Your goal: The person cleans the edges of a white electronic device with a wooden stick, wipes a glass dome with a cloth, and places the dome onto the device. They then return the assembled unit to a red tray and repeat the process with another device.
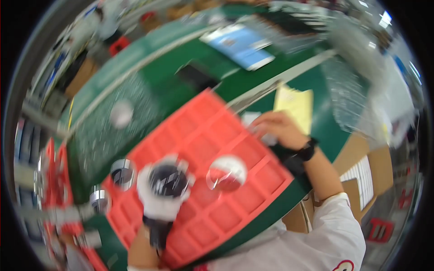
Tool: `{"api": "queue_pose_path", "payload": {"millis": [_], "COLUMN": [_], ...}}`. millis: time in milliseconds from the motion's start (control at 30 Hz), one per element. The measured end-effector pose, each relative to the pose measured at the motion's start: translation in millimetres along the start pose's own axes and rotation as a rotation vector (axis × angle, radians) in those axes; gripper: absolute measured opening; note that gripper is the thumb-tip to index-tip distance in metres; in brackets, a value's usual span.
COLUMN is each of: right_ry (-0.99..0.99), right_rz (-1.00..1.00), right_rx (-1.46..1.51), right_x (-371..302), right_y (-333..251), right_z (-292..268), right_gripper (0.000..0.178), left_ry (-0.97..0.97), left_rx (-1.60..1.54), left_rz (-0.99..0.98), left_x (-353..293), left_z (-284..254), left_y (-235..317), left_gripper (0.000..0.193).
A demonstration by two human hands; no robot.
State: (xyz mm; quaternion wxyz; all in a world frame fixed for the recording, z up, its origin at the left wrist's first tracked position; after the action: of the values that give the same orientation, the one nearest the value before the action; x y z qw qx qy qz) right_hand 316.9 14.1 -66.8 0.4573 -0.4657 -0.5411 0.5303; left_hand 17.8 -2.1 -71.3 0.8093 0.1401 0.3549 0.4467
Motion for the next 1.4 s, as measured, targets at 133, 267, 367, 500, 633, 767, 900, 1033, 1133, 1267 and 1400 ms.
{"api": "queue_pose_path", "payload": {"millis": [133,267,367,500,633,767,900,1033,1133,1267,1400], "right_ry": [0.041,-0.012,0.001,-0.024,-0.032,0.001,0.029,0.048,0.077,0.055,0.069], "right_rz": [-0.08,-0.101,-0.119,-0.112,-0.105,-0.083,-0.037,-0.029,-0.028,-0.022,-0.017], "right_rx": [-0.219,-0.239,-0.277,-0.345,-0.301,-0.323,-0.327,-0.328,-0.308,-0.315,-0.304], "right_x": [-2,-1,-2,-6,-5,-5,0,0,-1,-2,-1], "right_y": [-14,-13,-10,-9,-10,-6,-2,1,0,2,3], "right_z": [-8,0,0,2,2,-1,-6,-9,-9,-9,-7], "right_gripper": [0.026,0.028,0.029,0.03,0.03,0.03,0.03,0.03,0.028,0.028,0.028], "left_ry": [-0.231,-0.268,-0.256,-0.305,-0.278,-0.305,-0.357,-0.33,-0.33,-0.359,-0.307], "left_rx": [-0.062,-0.151,-0.119,-0.152,-0.164,-0.245,-0.283,-0.297,-0.267,-0.262,-0.274], "left_rz": [-0.101,-0.137,-0.161,-0.194,-0.231,-0.233,-0.21,-0.172,-0.168,-0.178,-0.189], "left_x": [9,11,12,7,8,8,9,9,10,7,5], "left_z": [9,3,-7,-5,-6,-8,-5,-7,-7,-7,-8], "left_y": [5,5,0,-3,-5,-6,2,6,5,4,3], "left_gripper": [0.055,0.055,0.057,0.059,0.06,0.061,0.062,0.062,0.061,0.062,0.063]}}
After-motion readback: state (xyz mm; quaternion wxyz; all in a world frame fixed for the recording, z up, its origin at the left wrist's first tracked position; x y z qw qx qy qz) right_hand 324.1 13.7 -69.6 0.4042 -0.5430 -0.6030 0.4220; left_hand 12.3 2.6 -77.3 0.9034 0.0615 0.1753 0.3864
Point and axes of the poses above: each hand's wrist, its own x-axis towards the middle knuckle, its own z-axis out of the palm, y = z × x, the point moved 8 cm from there along x, towards the middle knuckle, and after that the axes turned 2 degrees about -z, right-handed, at the moved point
